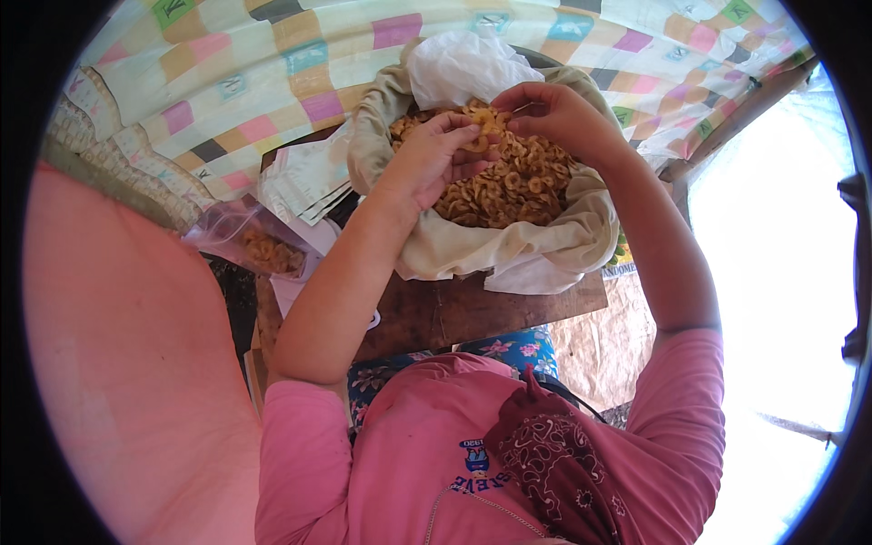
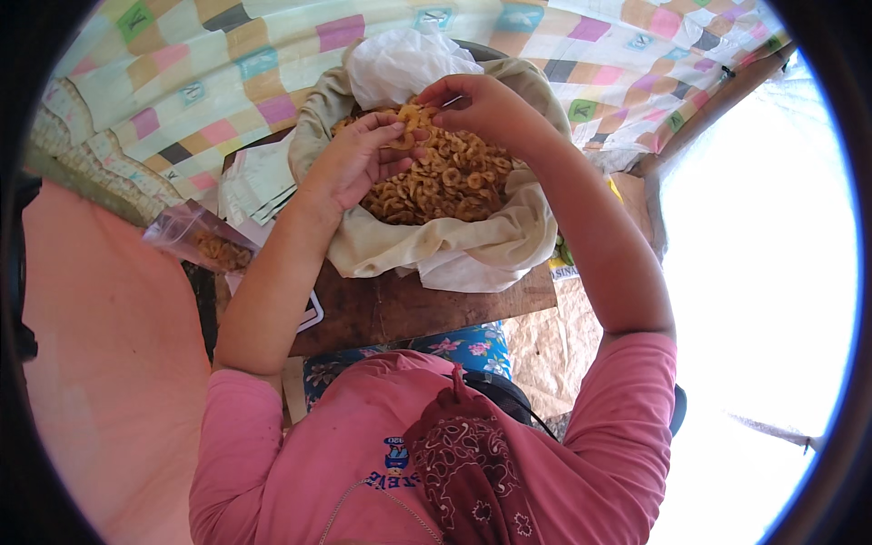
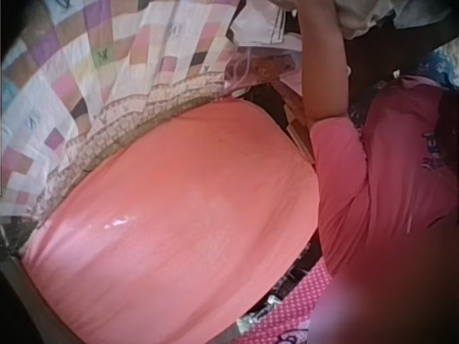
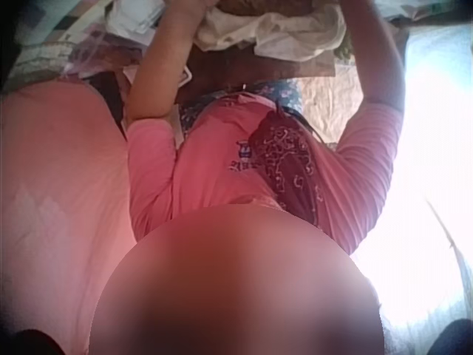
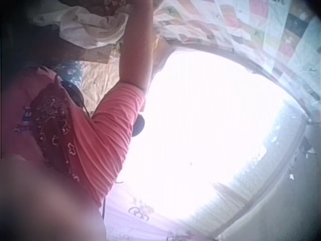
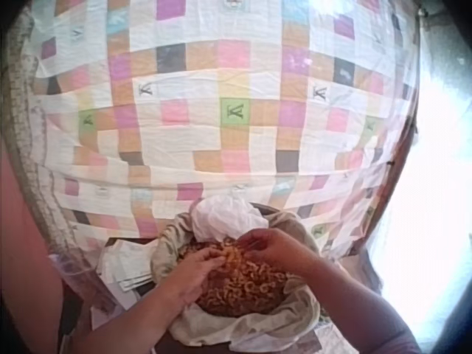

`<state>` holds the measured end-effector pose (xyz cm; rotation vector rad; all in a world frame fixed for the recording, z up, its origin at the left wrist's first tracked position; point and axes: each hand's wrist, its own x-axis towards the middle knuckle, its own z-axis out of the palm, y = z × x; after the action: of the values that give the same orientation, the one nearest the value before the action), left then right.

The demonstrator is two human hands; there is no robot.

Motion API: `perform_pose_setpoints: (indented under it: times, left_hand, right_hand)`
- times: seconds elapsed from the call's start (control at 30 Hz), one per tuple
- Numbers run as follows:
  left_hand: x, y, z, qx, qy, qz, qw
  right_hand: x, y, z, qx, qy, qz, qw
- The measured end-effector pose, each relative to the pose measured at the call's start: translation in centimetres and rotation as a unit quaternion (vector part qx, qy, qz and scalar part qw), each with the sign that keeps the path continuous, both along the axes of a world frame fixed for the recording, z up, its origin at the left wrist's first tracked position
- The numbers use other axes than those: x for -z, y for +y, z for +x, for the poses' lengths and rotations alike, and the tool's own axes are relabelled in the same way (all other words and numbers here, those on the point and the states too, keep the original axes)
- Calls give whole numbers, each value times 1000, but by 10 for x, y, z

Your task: The person scoops dried snack pieces from a cloth-lined basket into small clear plastic bags using their hands. They place filled bags on a digital scale to check weight, then continue filling additional bags.

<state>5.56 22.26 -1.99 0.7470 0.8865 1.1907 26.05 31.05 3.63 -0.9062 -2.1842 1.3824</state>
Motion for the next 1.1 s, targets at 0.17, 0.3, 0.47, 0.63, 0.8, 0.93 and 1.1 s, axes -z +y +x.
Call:
perform_pose_setpoints:
  times: [0.17, 0.3, 0.47, 0.63, 0.8, 0.93, 1.1]
  left_hand:
    - [-1, -2, -1, -18, -15, 8, 1000]
    - [-1, -4, 4, -72, 12, 31, 997]
    - [1, -4, 3, -60, -19, 54, 997]
    - [5, 3, -12, 23, -162, 23, 986]
    - [12, 6, -15, -3, -186, -20, 982]
    - [18, 11, -20, 19, -178, -13, 984]
    - [20, 10, -20, -5, -148, -33, 988]
  right_hand:
    - [2, -7, -12, 19, -10, 14, 1000]
    - [-3, -10, -14, 41, -19, -3, 999]
    - [-3, -14, -22, 42, 10, 21, 999]
    - [-1, -13, -23, -3, 57, 58, 997]
    - [10, -5, -11, 11, -326, 159, 932]
    - [46, -18, -7, -39, -421, 280, 862]
    - [34, -1, -3, -31, -374, 235, 897]
